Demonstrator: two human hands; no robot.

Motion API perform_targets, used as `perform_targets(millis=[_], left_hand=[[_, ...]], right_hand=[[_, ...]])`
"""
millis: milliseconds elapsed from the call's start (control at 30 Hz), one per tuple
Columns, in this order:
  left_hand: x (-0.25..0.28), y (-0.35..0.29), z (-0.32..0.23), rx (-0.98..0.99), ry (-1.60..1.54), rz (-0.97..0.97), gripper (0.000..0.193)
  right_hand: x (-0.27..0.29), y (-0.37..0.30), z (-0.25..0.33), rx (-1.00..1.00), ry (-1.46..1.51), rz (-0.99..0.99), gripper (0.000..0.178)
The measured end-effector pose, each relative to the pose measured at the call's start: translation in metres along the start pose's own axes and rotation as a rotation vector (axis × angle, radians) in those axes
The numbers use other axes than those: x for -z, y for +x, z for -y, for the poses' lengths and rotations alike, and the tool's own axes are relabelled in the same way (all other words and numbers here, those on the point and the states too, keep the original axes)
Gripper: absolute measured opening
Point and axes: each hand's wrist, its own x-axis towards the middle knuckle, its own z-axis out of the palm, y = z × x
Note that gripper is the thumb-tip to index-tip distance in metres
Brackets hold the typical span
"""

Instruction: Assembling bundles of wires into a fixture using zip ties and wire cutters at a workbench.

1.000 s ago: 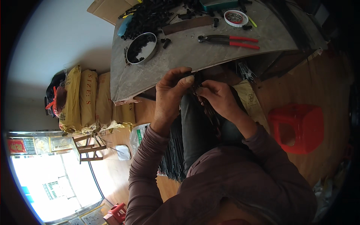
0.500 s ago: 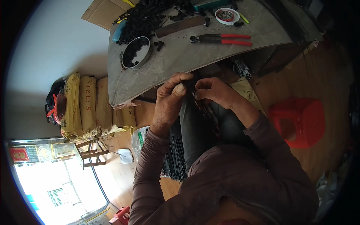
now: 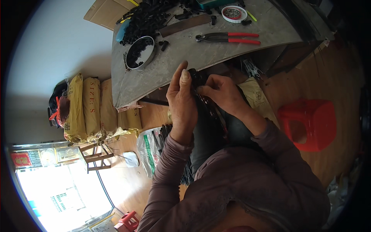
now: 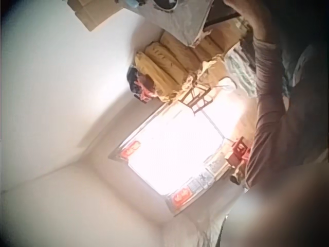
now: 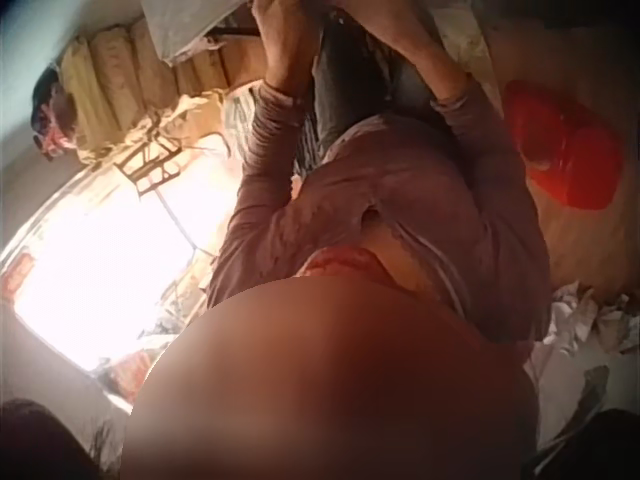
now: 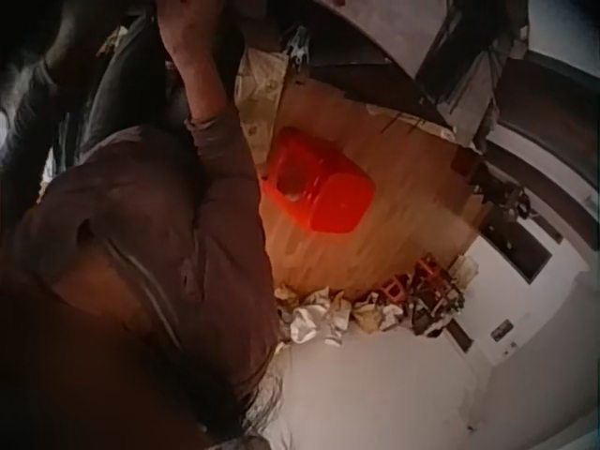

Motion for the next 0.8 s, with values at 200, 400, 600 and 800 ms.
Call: perform_targets(millis=[200,400,600,800], left_hand=[[-0.008,-0.003,0.007,-0.405,0.621,-0.145,0.025],[-0.013,-0.008,-0.013,-0.432,0.847,-0.117,0.026],[-0.006,-0.014,-0.018,-0.347,0.724,-0.105,0.019],[-0.007,-0.015,-0.014,-0.476,0.775,-0.191,0.015]], right_hand=[[-0.003,-0.002,-0.003,0.064,-0.087,-0.075,0.026],[-0.008,-0.008,-0.003,0.154,-0.143,-0.098,0.025],[-0.012,-0.015,0.007,0.294,-0.263,-0.089,0.021],[-0.019,-0.013,0.007,0.353,-0.316,-0.134,0.026]])
